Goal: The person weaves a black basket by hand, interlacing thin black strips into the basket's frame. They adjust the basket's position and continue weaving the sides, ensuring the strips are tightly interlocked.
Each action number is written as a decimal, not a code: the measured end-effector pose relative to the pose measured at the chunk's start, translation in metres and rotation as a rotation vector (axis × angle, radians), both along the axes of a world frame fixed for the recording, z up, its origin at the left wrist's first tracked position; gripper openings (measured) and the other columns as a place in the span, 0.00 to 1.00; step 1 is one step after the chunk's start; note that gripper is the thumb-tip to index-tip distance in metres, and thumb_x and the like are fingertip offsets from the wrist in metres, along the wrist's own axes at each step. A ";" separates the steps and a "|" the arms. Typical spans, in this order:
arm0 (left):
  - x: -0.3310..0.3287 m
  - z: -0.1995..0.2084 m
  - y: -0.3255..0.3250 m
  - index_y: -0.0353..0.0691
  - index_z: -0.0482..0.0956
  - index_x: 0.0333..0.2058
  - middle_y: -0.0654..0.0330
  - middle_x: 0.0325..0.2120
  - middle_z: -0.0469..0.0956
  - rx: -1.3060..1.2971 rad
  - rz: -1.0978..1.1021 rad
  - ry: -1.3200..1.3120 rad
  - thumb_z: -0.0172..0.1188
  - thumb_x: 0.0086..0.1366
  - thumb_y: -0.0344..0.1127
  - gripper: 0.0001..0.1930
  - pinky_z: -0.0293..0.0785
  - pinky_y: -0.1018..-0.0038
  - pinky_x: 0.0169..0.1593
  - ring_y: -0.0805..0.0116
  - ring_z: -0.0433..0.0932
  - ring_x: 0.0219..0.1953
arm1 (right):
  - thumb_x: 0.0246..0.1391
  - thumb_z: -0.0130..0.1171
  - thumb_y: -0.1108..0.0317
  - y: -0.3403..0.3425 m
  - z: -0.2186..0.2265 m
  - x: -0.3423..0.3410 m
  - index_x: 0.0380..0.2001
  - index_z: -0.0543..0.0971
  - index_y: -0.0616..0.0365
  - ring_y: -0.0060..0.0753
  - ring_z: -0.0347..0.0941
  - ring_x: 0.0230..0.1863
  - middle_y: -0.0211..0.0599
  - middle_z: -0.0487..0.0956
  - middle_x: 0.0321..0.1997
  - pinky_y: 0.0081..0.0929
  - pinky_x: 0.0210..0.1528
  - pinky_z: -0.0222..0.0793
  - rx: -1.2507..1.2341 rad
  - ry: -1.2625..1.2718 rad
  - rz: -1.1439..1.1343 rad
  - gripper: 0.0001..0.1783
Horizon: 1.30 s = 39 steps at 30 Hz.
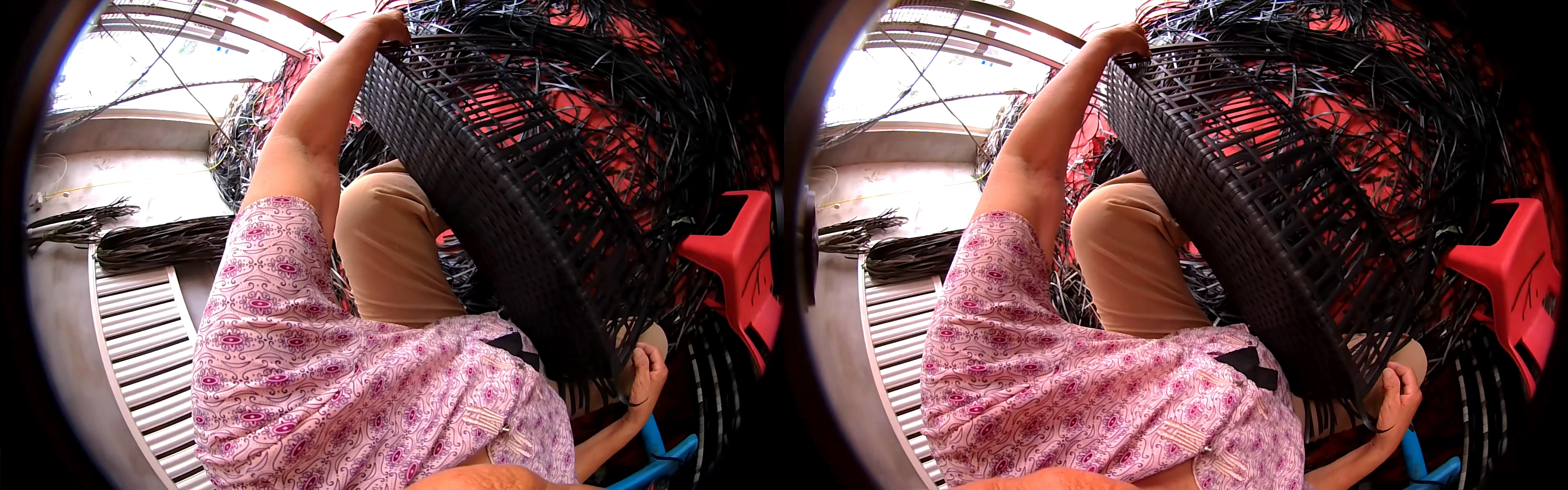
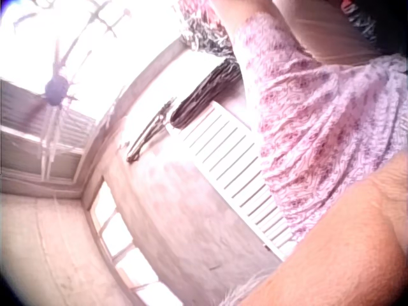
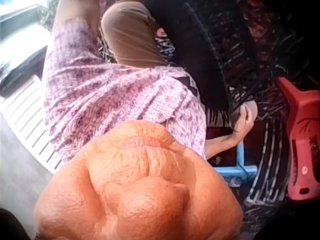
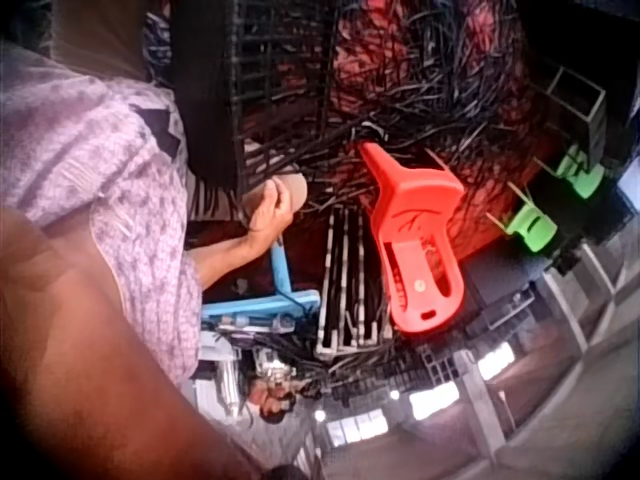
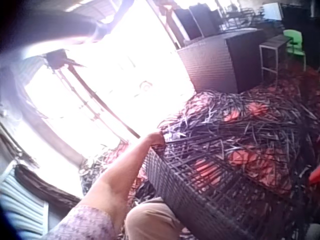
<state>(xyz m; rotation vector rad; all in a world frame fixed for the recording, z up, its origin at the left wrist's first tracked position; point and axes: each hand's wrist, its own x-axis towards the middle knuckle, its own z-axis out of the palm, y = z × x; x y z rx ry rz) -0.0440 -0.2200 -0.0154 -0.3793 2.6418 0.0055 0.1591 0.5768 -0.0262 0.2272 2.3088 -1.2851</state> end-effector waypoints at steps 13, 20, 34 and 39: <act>-0.008 -0.014 -0.038 0.49 0.89 0.41 0.63 0.29 0.84 0.165 0.199 0.003 0.74 0.50 0.49 0.20 0.76 0.66 0.28 0.67 0.78 0.25 | 0.62 0.63 0.65 0.000 -0.002 0.000 0.39 0.81 0.66 0.15 0.65 0.27 0.23 0.72 0.25 0.16 0.30 0.60 -0.031 -0.036 -0.020 0.12; 0.002 -0.005 -0.030 0.49 0.89 0.43 0.64 0.31 0.86 0.185 0.224 0.029 0.75 0.51 0.49 0.21 0.75 0.67 0.28 0.67 0.79 0.27 | 0.63 0.63 0.65 -0.003 0.000 -0.001 0.38 0.81 0.66 0.15 0.64 0.27 0.23 0.72 0.26 0.16 0.30 0.60 -0.029 -0.037 -0.019 0.12; -0.012 -0.028 -0.033 0.37 0.86 0.30 0.48 0.28 0.84 -0.233 -0.476 0.081 0.62 0.56 0.45 0.16 0.77 0.56 0.41 0.48 0.83 0.34 | 0.62 0.63 0.65 -0.004 0.000 -0.001 0.38 0.81 0.66 0.15 0.65 0.27 0.24 0.72 0.25 0.17 0.30 0.61 -0.037 -0.024 -0.024 0.12; -0.003 -0.036 -0.049 0.36 0.85 0.30 0.47 0.28 0.84 -0.111 -0.367 0.128 0.62 0.55 0.42 0.14 0.78 0.59 0.42 0.52 0.83 0.32 | 0.62 0.63 0.65 -0.005 0.000 -0.004 0.38 0.81 0.66 0.15 0.65 0.26 0.24 0.72 0.25 0.17 0.30 0.61 -0.040 -0.027 -0.007 0.12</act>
